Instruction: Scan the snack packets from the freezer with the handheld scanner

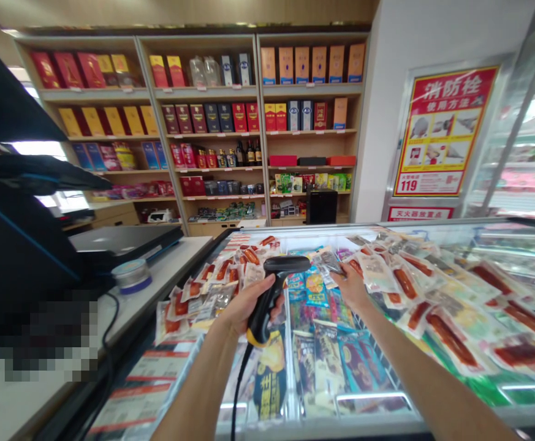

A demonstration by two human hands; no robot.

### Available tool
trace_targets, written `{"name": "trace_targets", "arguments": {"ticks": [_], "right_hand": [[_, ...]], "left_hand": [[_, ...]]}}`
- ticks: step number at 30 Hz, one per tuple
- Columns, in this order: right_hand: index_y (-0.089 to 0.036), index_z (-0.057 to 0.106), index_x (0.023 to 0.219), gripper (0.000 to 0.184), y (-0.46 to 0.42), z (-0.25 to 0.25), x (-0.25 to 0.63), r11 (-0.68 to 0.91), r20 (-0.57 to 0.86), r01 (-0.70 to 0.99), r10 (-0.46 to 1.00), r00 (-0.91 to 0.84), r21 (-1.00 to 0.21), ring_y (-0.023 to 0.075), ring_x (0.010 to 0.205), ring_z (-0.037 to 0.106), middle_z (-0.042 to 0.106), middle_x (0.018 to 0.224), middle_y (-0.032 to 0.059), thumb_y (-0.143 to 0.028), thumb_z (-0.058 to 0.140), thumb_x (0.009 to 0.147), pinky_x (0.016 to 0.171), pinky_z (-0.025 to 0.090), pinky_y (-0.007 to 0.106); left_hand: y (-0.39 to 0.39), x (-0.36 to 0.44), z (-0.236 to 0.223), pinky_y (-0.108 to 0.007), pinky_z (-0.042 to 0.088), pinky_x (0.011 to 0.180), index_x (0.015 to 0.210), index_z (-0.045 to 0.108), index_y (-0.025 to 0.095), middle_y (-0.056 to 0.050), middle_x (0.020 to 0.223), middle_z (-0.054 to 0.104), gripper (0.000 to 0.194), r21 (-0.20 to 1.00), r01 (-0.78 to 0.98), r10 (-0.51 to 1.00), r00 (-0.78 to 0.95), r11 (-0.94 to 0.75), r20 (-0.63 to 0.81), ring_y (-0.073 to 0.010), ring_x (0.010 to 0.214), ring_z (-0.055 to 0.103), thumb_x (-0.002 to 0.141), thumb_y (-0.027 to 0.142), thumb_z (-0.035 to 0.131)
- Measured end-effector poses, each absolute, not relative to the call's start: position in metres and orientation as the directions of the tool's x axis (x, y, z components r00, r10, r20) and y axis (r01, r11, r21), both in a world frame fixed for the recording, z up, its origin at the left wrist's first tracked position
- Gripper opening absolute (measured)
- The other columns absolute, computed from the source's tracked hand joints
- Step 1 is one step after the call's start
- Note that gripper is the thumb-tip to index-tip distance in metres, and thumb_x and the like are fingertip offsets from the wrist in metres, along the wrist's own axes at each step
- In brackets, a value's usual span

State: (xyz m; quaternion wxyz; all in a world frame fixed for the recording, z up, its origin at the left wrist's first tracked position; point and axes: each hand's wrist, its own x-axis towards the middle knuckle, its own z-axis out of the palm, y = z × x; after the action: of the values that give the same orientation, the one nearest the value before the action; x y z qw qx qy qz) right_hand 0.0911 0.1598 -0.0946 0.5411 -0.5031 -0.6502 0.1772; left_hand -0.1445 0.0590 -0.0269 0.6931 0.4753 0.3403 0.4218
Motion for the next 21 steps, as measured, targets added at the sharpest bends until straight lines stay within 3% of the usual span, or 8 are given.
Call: {"name": "trace_targets", "arguments": {"ticks": [5, 9, 12, 15, 18, 21], "right_hand": [[-0.016, 0.050, 0.104, 0.040, 0.168, -0.096, 0.104, 0.312, 0.576, 0.672, 0.790, 0.208, -0.672, 0.0194, 0.079, 0.054, 0.060, 0.091, 0.0070, -0.030, 0.044, 0.068, 0.070, 0.039, 0.030], [-0.020, 0.039, 0.118, 0.048, 0.168, -0.094, 0.129, 0.104, 0.582, 0.875, 0.783, 0.221, -0.472, 0.0225, 0.076, 0.054, 0.059, 0.087, 0.0095, -0.026, 0.044, 0.070, 0.066, 0.038, 0.035], [-0.021, 0.050, 0.107, 0.037, 0.162, -0.089, 0.147, -0.040, 0.581, 0.955, 0.786, 0.212, -0.294, 0.0289, 0.087, 0.049, 0.056, 0.091, 0.0134, -0.027, 0.045, 0.071, 0.069, 0.034, 0.042], [-0.018, 0.054, 0.100, 0.033, 0.154, -0.083, 0.145, -0.133, 0.660, 0.951, 0.692, 0.291, -0.279, 0.0339, 0.101, 0.038, 0.044, 0.111, 0.0175, -0.032, 0.047, 0.071, 0.074, 0.029, 0.048], [-0.018, 0.053, 0.101, 0.033, 0.145, -0.075, 0.108, 0.011, 0.674, 0.951, 0.708, 0.211, -0.310, 0.0300, 0.102, 0.039, 0.044, 0.113, 0.0156, -0.036, 0.042, 0.075, 0.078, 0.029, 0.045], [-0.018, 0.053, 0.101, 0.040, 0.136, -0.072, 0.043, 0.238, 0.497, 0.881, 0.868, -0.004, -0.408, 0.0238, 0.087, 0.051, 0.058, 0.090, 0.0123, -0.044, 0.034, 0.077, 0.071, 0.036, 0.036]], "left_hand": [[0.061, -0.154, -0.021, -0.019, 0.036, 0.039, 0.071, 0.050, 0.013, -0.002, 0.056, 0.053, 0.031, 0.944, -0.268, 0.947, 0.303, 0.193, -0.107, -0.0078, 0.042, 0.047, 0.070, 0.044, 0.048], [0.056, -0.170, -0.018, -0.019, 0.036, 0.039, 0.076, 0.050, 0.014, 0.000, 0.054, 0.053, 0.029, 0.956, -0.264, 0.986, 0.135, 0.131, -0.098, -0.0081, 0.041, 0.048, 0.069, 0.043, 0.050], [0.044, -0.185, -0.020, -0.018, 0.036, 0.038, 0.075, 0.050, 0.015, 0.000, 0.054, 0.053, 0.028, 0.964, -0.252, 0.995, 0.053, 0.091, -0.080, -0.0078, 0.041, 0.048, 0.069, 0.042, 0.050], [0.031, -0.201, -0.023, -0.019, 0.037, 0.039, 0.071, 0.049, 0.015, 0.000, 0.053, 0.052, 0.028, 0.966, -0.247, 0.997, 0.019, 0.074, -0.071, -0.0084, 0.042, 0.049, 0.069, 0.042, 0.050], [0.024, -0.212, -0.025, -0.019, 0.038, 0.039, 0.069, 0.048, 0.014, -0.001, 0.054, 0.053, 0.028, 0.967, -0.246, 0.997, -0.020, 0.070, -0.078, -0.0087, 0.042, 0.049, 0.068, 0.042, 0.051], [0.020, -0.217, -0.025, -0.018, 0.038, 0.039, 0.069, 0.048, 0.014, -0.002, 0.055, 0.054, 0.028, 0.963, -0.258, 0.994, -0.058, 0.072, -0.090, -0.0078, 0.041, 0.048, 0.068, 0.041, 0.051]]}}
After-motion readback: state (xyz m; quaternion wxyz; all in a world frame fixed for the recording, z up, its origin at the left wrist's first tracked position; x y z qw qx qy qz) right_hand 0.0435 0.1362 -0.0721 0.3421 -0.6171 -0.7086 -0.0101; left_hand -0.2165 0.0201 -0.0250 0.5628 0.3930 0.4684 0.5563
